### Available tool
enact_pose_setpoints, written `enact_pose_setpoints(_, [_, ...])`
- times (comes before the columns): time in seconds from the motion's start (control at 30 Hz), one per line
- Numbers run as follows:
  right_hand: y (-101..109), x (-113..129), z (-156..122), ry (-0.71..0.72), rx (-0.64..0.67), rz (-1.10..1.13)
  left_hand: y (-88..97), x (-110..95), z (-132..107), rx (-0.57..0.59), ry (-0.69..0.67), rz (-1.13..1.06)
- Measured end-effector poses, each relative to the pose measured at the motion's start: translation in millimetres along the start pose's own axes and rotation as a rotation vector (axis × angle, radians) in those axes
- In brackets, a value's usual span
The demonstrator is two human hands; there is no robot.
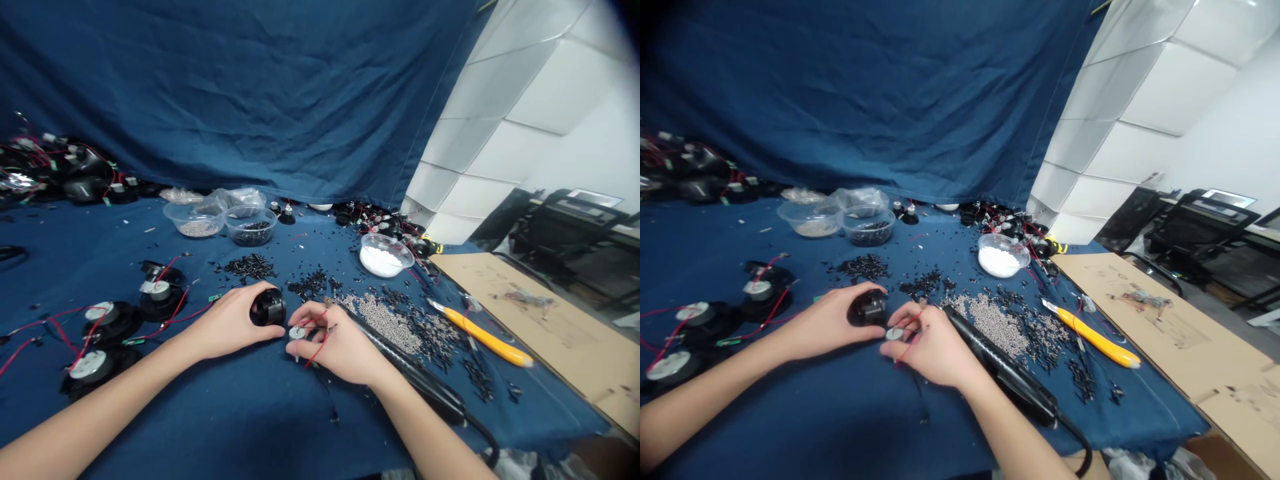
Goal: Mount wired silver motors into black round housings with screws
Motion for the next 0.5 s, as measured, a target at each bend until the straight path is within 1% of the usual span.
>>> enact_pose_setpoints(0.1, [2.4, -7.4, 2.0, -0.073, -0.015, 0.260, -3.0, 3.6, 0.4, 0.034, -0.011, -0.096])
enact_pose_setpoints(0.17, [6.4, -7.3, 2.9, -0.083, -0.044, 0.353, -6.7, 2.2, 0.3, 0.071, -0.049, -0.171])
enact_pose_setpoints(0.27, [13.7, -0.9, 3.4, -0.032, -0.090, 0.394, -12.1, -2.2, 0.0, 0.115, -0.103, -0.316])
enact_pose_setpoints(0.33, [19.0, 4.4, 2.8, 0.017, -0.125, 0.391, -15.8, -3.8, -0.4, 0.135, -0.113, -0.390])
enact_pose_setpoints(0.4, [22.4, 7.7, 1.9, 0.045, -0.152, 0.400, -19.6, -5.2, -1.4, 0.151, -0.119, -0.416])
enact_pose_setpoints(0.5, [24.9, 7.6, 0.9, 0.041, -0.184, 0.449, -25.9, -9.2, -5.5, 0.184, -0.135, -0.415])
Point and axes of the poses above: each hand's wrist, its own z-axis towards the middle knuckle, its own y-axis out of the back of the hand, x = y × z, the point moved 9 cm from there along z, towards the middle knuckle, and after that the axes turned 15 degrees about -z, right-handed, at the moved point
